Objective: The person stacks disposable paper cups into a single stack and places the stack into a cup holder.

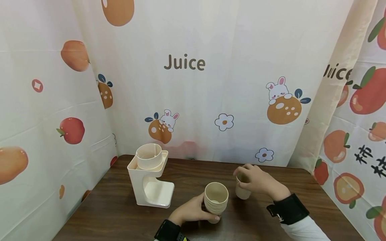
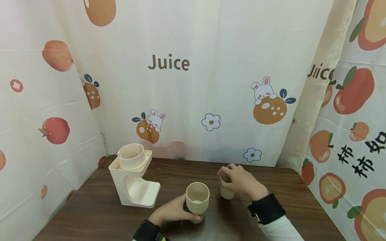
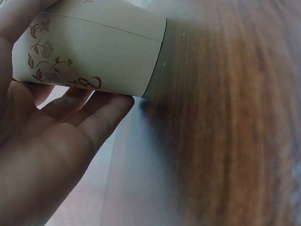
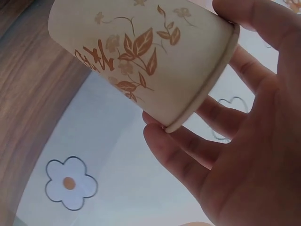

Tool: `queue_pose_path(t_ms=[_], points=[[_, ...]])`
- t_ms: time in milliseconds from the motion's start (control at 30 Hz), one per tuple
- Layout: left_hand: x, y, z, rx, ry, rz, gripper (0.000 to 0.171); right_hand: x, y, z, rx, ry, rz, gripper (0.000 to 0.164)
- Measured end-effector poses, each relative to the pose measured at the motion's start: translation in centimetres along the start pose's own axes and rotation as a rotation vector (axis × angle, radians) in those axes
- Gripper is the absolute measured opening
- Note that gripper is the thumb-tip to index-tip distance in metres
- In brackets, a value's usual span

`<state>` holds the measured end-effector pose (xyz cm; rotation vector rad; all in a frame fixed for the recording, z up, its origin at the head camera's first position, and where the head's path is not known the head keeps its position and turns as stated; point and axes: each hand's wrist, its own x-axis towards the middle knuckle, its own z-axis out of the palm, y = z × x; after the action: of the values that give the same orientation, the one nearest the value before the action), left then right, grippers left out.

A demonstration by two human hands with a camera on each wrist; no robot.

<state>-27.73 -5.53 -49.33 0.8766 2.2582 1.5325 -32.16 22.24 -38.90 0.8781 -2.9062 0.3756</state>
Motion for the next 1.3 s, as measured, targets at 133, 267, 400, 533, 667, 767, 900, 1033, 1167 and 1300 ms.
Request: queue_pose_path(t_ms=[133, 267, 400, 533, 667, 767, 900, 1033, 1167, 1300], points=[[-0.1, 0.1, 0.0, -0.011, -0.003, -0.004, 0.073, -0.3, -0.9, -0.9, -0.001, 0.045, -0.042, 0.02], [-0.2, 0.3, -0.1, -0.022, -0.008, 0.002, 0.073, -0.5, -1.8, -1.5, -0.013, 0.106, -0.066, 0.019], [-0.2, 0.3, -0.1, -0.023, -0.009, 0.006, 0.072, -0.7, -2.6, -2.0, -0.023, 0.178, -0.11, 0.02], [-0.2, 0.3, -0.1, -0.021, -0.009, 0.004, 0.073, -0.9, -3.6, -2.6, -0.02, 0.235, -0.156, 0.021], [-0.1, 0.3, 0.0, -0.012, -0.006, 0.018, 0.073, -1.0, -4.3, -3.2, 0.002, 0.263, -0.204, 0.021], [-0.1, 0.3, 0.0, -0.01, -0.002, 0.026, 0.071, -1.1, -4.8, -3.6, 0.026, 0.272, -0.228, 0.022], [0.0, 0.3, -0.1, -0.018, -0.007, 0.025, 0.071, -1.3, -5.2, -4.1, 0.026, 0.293, -0.243, 0.023], [0.0, 0.3, -0.1, -0.01, -0.009, 0.016, 0.071, -1.6, -6.0, -4.7, 0.008, 0.312, -0.259, 0.023], [-0.1, 0.3, -0.2, -0.01, -0.011, 0.007, 0.071, -1.8, -7.1, -5.2, 0.015, 0.312, -0.273, 0.024], [-0.1, 0.3, -0.1, -0.012, -0.013, 0.001, 0.072, -1.7, -8.0, -5.4, 0.025, 0.317, -0.289, 0.025]])
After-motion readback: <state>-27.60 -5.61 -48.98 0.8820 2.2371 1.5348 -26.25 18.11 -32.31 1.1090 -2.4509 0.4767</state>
